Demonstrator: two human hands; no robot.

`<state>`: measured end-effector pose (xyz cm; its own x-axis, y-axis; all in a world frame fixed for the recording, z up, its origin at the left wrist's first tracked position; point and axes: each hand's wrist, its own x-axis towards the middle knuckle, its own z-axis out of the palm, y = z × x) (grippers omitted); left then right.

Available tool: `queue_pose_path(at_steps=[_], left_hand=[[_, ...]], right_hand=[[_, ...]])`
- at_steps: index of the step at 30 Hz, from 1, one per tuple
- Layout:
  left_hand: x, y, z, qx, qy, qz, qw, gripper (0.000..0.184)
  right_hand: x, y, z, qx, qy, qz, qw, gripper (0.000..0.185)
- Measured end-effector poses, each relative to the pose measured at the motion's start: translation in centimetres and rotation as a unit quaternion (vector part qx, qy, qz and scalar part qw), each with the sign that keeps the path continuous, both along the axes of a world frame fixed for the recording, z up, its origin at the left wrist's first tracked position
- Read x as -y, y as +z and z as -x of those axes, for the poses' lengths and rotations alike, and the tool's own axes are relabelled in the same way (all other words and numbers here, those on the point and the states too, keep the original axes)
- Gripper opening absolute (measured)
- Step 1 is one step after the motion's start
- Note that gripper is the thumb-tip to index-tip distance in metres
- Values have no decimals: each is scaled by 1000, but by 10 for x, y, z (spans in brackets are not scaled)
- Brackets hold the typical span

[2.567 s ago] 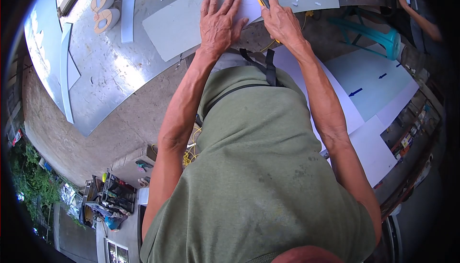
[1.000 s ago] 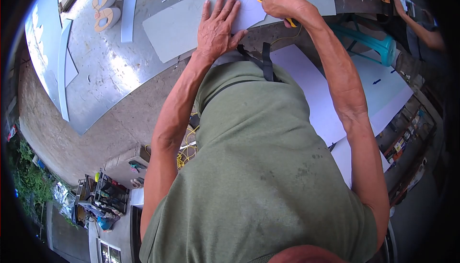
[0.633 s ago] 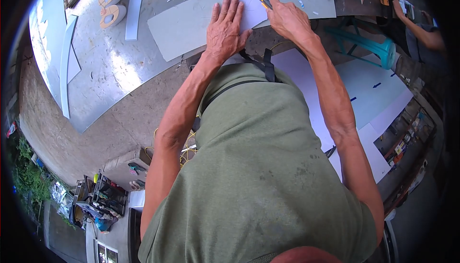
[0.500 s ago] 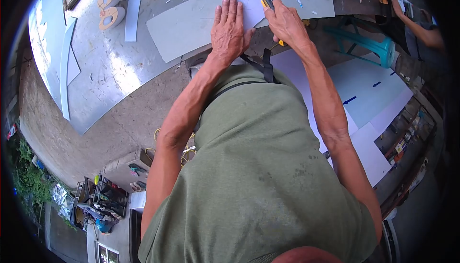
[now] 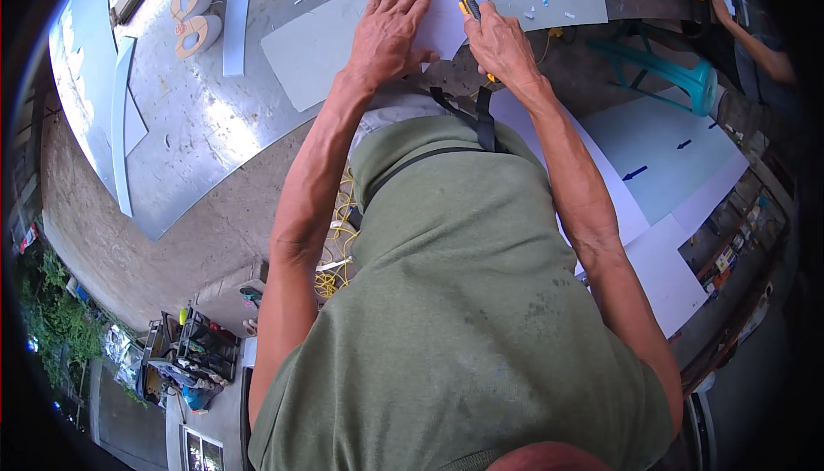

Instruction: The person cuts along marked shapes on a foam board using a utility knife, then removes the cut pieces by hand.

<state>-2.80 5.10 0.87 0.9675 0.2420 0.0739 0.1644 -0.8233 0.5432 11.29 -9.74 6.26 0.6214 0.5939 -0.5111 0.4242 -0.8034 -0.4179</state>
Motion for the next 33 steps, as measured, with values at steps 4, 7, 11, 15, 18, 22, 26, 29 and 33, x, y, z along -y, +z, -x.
queue_pose_path(at_steps=[4, 7, 11, 15, 18, 22, 26, 29, 33], left_hand=[[0, -4, -2, -7, -14, -12, 1000, 109], [3, -6, -1, 2, -9, -11, 1000, 109], [10, -6, -2, -5, 4, -26, 1000, 108], [13, -4, -1, -4, 7, -8, 1000, 109], [6, -3, 0, -24, -14, -2, 1000, 112], [5, 0, 1, -49, -25, 2, 998, 117], [7, -1, -1, -47, -21, 2, 999, 116], [9, 2, -2, -48, -16, -2, 999, 114], [10, 4, -1, -59, -23, -11, 998, 111]], right_hand=[[5, -13, -2, 45, 36, -16, 998, 39], [6, -16, -2, 46, 39, -28, 998, 39], [1, -12, -1, 52, 41, -19, 998, 39], [-9, 3, -1, 28, 34, 16, 999, 36], [-23, 16, -3, 41, 88, 47, 994, 31], [-37, 28, -5, -60, 15, 86, 994, 29], [-28, 3, -15, -3, 118, 77, 990, 28], [-21, 0, -9, -16, 110, 66, 992, 29], [-16, -12, -2, 21, 92, 45, 994, 30]])
